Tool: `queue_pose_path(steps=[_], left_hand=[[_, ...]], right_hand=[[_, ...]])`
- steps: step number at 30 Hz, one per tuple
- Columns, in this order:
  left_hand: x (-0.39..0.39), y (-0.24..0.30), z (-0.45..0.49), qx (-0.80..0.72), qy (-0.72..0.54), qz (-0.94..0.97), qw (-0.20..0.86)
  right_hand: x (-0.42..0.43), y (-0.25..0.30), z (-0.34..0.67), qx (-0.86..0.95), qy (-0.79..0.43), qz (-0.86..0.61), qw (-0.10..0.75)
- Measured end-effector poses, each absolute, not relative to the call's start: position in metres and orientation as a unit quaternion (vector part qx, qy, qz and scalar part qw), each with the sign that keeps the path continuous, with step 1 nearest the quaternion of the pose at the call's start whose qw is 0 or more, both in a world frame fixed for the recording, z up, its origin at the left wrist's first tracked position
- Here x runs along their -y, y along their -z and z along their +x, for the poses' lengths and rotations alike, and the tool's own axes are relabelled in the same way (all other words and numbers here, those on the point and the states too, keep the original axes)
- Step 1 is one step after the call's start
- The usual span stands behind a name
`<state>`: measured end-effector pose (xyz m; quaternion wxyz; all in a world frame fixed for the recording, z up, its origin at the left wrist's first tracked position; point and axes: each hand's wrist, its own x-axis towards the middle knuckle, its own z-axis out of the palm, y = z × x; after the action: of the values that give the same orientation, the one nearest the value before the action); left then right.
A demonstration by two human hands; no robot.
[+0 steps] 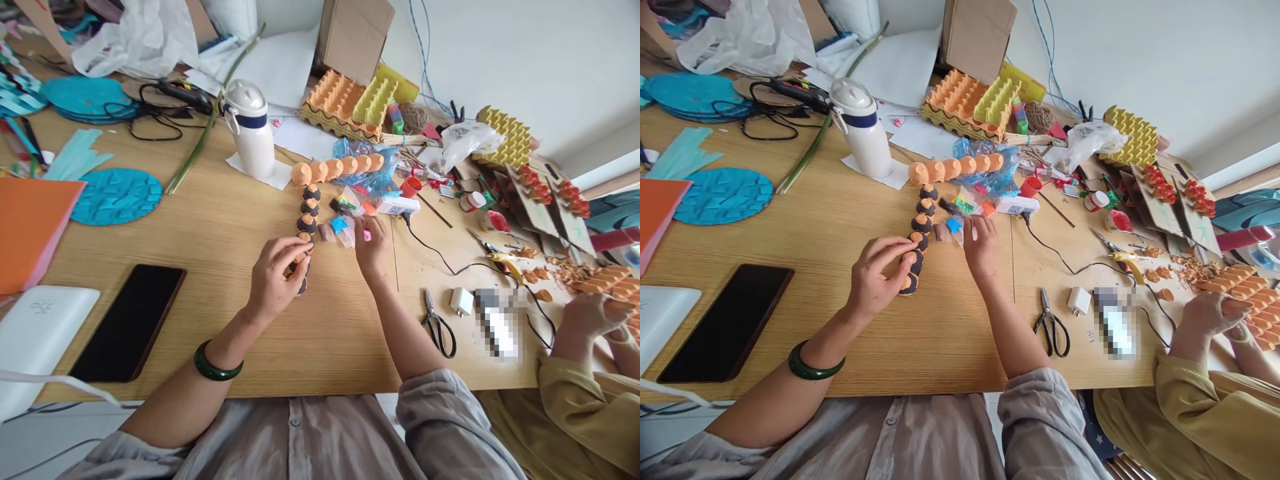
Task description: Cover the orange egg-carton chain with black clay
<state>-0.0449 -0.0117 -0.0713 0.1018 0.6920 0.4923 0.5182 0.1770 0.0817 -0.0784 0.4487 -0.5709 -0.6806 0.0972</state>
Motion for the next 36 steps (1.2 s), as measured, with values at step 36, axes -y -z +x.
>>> queue_pose_path(steps=[36], left_hand=[[0.039,0.071,-0.017,-0.499,-0.48,0.682,0.235]], right_hand=[[0.029,0.075,0.155,0.51,-0.617,-0.403,0.443]])
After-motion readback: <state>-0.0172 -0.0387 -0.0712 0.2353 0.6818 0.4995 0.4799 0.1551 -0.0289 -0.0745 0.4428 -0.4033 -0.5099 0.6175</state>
